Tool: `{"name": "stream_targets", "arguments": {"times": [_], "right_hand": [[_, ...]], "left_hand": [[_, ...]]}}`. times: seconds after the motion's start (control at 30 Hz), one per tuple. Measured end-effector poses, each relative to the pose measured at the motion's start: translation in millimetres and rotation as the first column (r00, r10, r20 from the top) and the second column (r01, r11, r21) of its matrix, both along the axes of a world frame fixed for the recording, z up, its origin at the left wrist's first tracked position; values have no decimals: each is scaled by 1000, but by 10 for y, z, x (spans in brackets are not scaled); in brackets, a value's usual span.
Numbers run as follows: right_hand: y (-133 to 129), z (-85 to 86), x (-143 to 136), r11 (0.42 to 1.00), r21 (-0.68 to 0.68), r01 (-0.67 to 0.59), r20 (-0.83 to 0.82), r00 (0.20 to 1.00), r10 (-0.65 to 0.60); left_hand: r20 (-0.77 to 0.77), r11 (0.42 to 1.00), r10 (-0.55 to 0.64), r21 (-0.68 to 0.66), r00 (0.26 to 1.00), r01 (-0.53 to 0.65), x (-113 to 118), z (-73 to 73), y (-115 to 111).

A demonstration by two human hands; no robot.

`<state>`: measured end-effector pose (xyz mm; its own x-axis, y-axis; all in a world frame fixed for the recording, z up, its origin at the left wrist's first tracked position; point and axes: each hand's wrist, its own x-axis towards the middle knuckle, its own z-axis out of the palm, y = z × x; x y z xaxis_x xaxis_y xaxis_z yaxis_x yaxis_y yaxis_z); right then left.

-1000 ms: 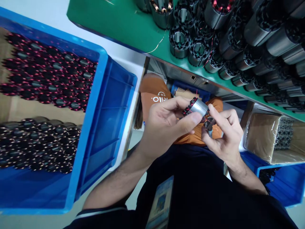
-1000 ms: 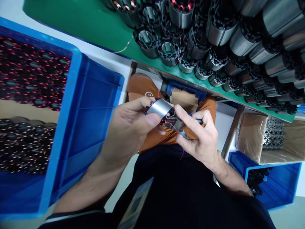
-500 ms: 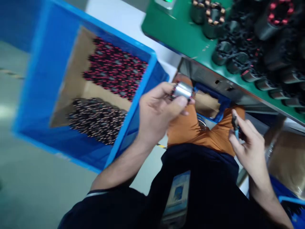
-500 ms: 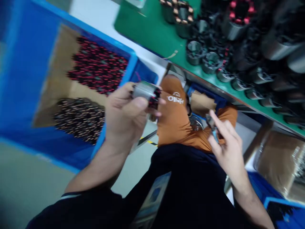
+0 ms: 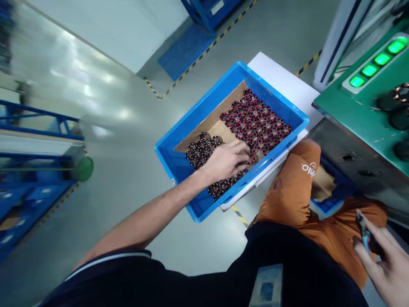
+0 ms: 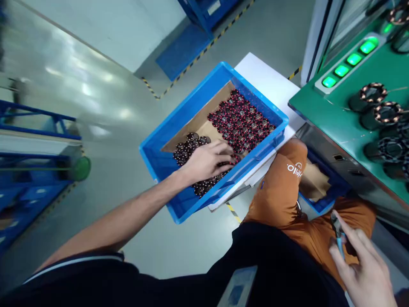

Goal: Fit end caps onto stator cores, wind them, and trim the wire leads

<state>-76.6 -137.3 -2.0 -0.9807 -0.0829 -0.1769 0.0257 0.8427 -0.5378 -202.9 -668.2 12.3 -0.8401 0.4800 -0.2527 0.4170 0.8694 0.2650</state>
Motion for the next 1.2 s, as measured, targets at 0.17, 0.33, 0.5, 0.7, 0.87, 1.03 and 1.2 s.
{"name": "stream_targets", "arguments": {"times": [0.17, 0.33, 0.5, 0.7, 0.87, 1.03, 1.2], "right_hand": [[-161, 83, -143, 988, -27, -152, -17, 988, 152], [-316, 113, -83, 988, -64, -138, -10, 990, 138], [-480, 122, 27, 987, -141, -72, 48, 996, 79], [-635, 255, 42, 978, -209, -25, 84, 996, 43], [-559, 337, 227, 973, -231, 20, 167, 986, 19], [-386, 204, 477, 965, -248, 85, 162, 986, -46], [-373, 209, 469, 926, -342, 159, 145, 983, -115]], "left_hand": [[21, 997, -45, -55, 999, 46, -181, -308, 276], [-45, 997, -1, -78, 999, -3, -218, -270, 301], [-316, 963, 70, 271, 946, 19, -609, 160, 319], [-463, 816, 58, 532, 885, 225, -1521, 641, 1455], [-485, 826, -44, 475, 873, 305, -2113, 365, 2183], [-491, 783, 87, 572, 867, 246, -2322, 277, 2089], [-379, 433, 208, 863, 902, 262, -1584, 847, 2097]]}}
